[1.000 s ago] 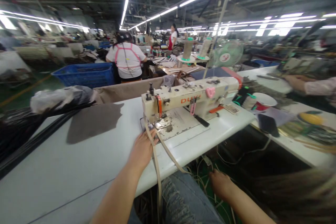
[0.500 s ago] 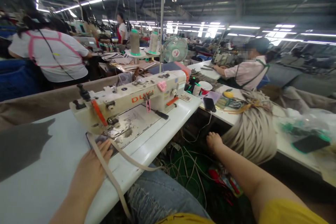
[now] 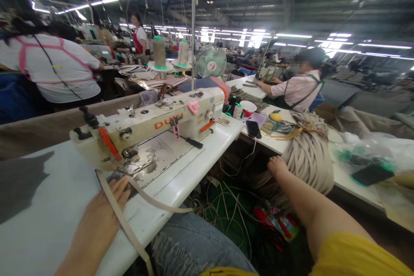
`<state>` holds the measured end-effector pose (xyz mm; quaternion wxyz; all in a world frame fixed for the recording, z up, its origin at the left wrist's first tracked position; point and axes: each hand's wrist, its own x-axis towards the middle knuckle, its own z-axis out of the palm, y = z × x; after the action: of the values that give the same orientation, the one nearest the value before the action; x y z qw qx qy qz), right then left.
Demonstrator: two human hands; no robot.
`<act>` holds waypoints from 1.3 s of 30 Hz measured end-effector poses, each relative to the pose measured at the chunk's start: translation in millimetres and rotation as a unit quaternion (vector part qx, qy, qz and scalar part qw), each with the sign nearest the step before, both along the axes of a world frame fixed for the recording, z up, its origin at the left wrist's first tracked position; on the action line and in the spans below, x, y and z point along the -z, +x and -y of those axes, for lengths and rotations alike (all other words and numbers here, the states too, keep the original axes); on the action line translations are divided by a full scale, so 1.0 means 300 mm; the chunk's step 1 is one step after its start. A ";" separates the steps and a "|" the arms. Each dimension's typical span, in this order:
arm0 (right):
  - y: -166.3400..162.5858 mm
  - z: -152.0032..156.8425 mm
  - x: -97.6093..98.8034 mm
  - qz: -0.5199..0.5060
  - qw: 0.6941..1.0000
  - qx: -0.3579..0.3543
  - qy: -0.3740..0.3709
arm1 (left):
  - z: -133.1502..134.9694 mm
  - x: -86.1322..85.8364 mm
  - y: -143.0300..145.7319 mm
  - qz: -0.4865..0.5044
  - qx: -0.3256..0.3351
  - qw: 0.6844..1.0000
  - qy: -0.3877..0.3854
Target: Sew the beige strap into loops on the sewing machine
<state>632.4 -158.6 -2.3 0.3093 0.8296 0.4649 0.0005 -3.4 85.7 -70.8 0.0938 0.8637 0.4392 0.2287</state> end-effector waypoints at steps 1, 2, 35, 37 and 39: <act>0.002 -0.003 0.004 -0.004 1.000 -0.003 -0.001 | 0.001 -0.001 -0.001 0.000 0.002 1.000 -0.003; 0.003 -0.006 0.007 -0.009 1.000 -0.005 -0.002 | 0.002 -0.002 -0.002 0.001 0.001 1.000 -0.004; -0.041 -0.059 -0.046 -0.065 0.993 -0.099 -0.008 | 0.039 -0.027 0.042 0.019 -0.032 0.999 0.012; -0.054 -0.061 -0.058 -0.070 0.991 -0.110 0.004 | 0.044 -0.031 0.046 0.022 -0.037 0.999 0.012; -0.064 -0.067 -0.069 -0.071 0.990 -0.117 0.017 | 0.049 -0.035 0.049 0.028 -0.040 0.999 0.012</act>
<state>613.3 -138.6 18.6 0.2594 0.7726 0.5792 -0.0145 11.4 70.9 -60.2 0.0863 0.8399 0.4676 0.2616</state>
